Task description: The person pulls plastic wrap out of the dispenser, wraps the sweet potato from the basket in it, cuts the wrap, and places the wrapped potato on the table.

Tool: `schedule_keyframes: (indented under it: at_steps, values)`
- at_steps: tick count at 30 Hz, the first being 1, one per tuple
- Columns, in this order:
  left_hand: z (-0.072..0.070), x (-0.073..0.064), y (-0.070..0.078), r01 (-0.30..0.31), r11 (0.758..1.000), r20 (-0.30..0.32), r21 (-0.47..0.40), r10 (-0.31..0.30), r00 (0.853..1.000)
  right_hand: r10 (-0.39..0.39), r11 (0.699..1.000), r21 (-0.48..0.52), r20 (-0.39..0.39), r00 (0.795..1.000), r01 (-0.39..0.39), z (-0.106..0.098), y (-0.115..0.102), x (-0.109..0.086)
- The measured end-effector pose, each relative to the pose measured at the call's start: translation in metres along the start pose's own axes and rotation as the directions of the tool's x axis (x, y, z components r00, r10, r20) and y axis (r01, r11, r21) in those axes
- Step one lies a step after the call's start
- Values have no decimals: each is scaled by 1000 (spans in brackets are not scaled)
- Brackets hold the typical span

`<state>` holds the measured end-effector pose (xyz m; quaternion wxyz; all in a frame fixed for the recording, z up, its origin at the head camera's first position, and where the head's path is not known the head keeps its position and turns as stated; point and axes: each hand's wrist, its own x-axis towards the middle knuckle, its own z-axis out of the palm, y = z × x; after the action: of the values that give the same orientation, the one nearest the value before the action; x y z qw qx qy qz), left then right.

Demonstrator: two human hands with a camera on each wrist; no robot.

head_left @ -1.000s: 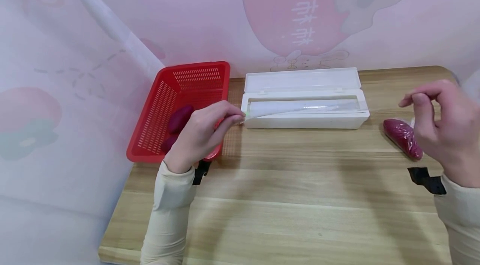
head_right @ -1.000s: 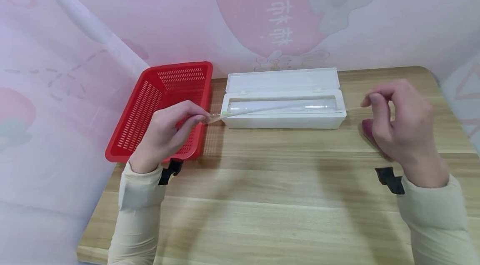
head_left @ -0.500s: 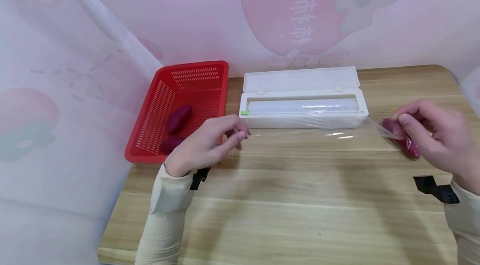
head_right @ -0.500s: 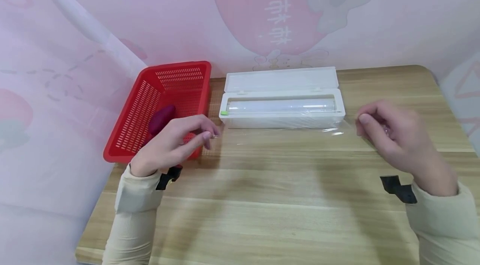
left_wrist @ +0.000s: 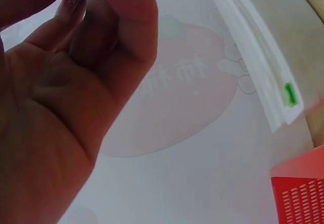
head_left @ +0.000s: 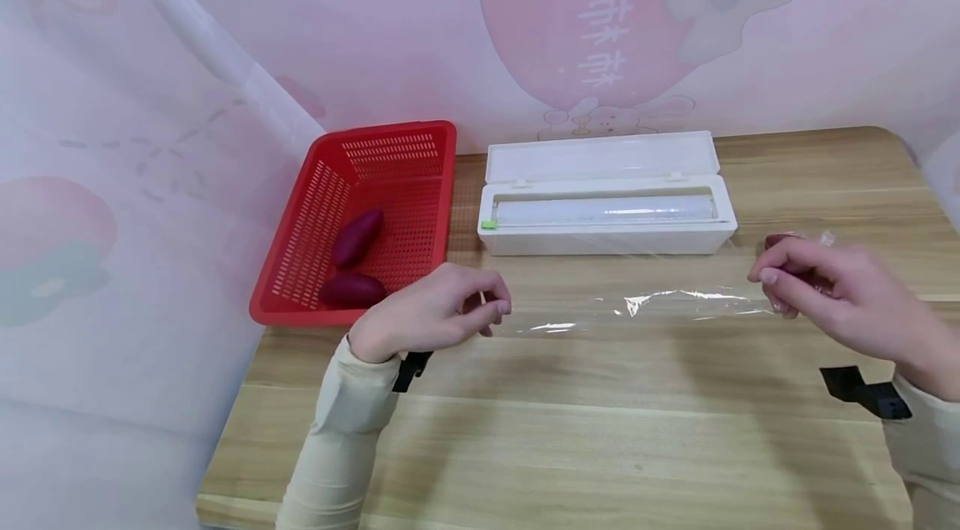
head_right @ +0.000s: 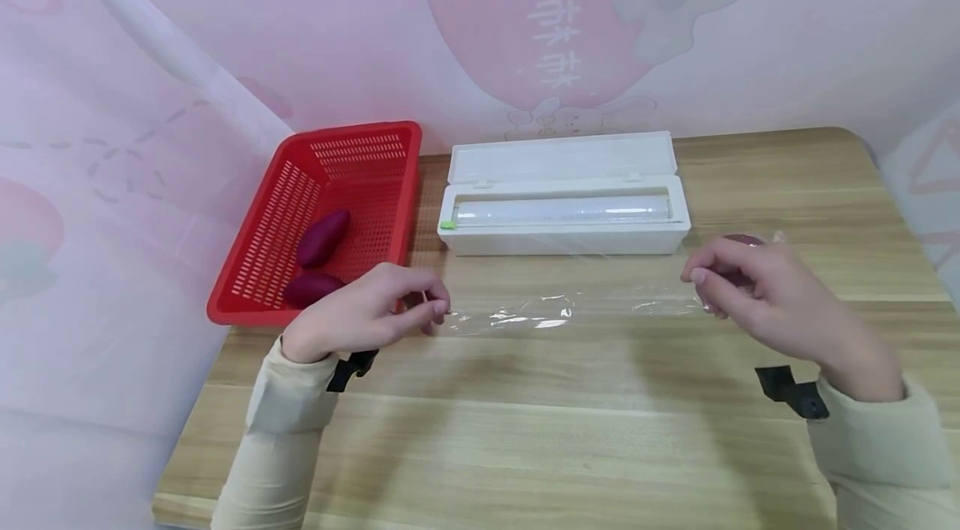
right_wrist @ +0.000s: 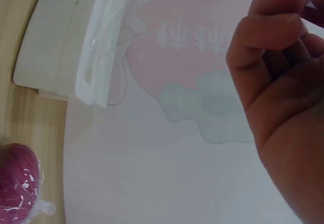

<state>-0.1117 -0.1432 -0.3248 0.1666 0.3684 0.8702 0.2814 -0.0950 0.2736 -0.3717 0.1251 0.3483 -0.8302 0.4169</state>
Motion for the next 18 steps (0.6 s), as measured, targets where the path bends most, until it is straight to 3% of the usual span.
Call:
schedule_keyframes:
  at_steps: [6,10,18]
  values:
    - [6,0,-4,10,1000,37,3,-10,999,99,994,41,84,992,-102,5,1,-6]
    - [11,1,-5,27,1000,43,0,-27,999,122,988,75,129,984,-132,9,5,-10]
    - [25,4,-13,22,1000,68,-18,-21,997,194,974,67,242,951,-216,23,10,-17]
